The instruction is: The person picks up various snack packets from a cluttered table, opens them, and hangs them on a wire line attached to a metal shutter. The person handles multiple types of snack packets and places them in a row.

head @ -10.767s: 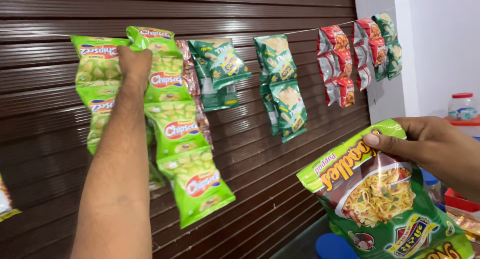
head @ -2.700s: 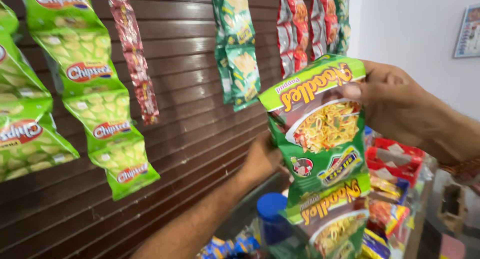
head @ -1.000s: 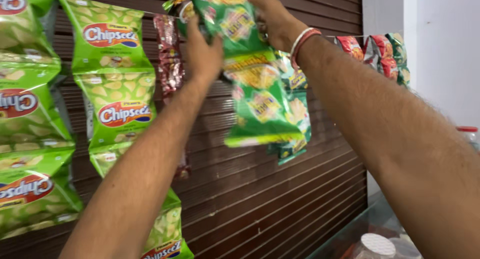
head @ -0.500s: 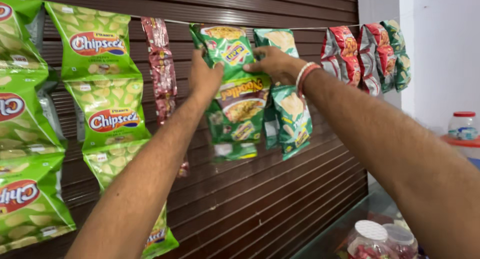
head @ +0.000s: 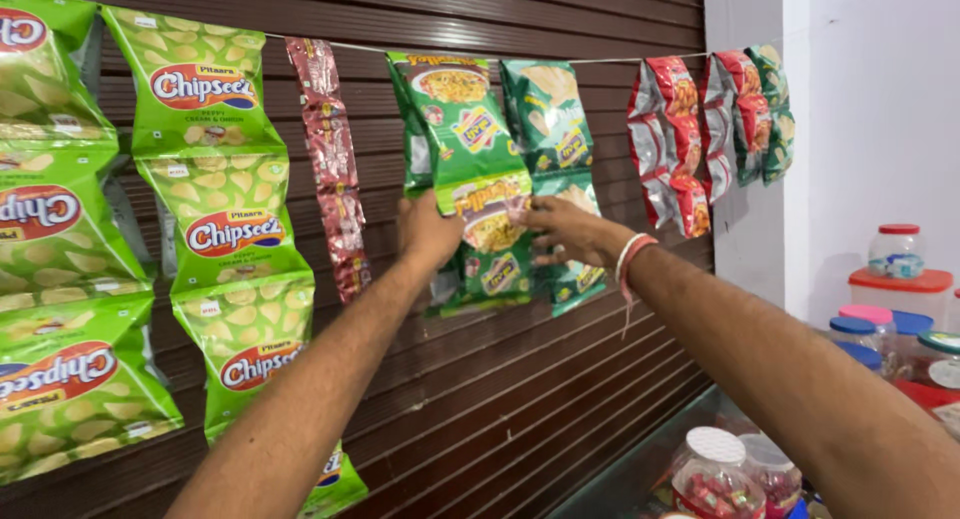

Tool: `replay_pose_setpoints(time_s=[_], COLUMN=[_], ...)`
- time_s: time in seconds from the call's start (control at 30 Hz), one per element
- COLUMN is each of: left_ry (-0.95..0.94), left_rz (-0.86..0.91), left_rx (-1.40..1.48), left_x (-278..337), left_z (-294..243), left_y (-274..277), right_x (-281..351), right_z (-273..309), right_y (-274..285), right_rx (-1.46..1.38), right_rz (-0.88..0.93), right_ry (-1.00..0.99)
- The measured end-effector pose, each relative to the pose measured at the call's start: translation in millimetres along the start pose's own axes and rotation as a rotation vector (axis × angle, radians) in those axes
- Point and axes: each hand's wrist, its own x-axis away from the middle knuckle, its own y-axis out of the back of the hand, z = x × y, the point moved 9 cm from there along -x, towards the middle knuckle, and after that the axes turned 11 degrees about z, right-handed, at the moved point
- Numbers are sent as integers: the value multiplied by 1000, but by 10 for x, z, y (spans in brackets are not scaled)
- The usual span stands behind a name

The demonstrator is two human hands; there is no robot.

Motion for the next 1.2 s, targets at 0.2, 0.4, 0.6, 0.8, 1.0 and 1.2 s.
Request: replay_pose_setpoints(time_s=[0.2, 0.4, 0.6, 0.8, 1.0, 1.2], left_ry=[46, 14, 161, 49, 278, 98], left_rz=[141, 216, 150, 451, 344, -5], left_rx=[441, 838, 805, 790, 142, 6], left_x=[77, 504, 687, 1016, 1142, 976], left_z=[110, -41, 217, 78, 331, 31], left_y=[-258, -345, -456, -754, -472, 7], right_x=[138, 369, 307, 277, 190, 416], right_z=[-157, -234, -387, -688, -899, -314], right_y=[-421, -467, -522, -310, -131, 116], right_rx=[183, -126, -114, 70, 220, 855], right_rz=[50, 86, 150, -2, -164, -580], right_ry=[-28, 103, 91, 11, 32, 420])
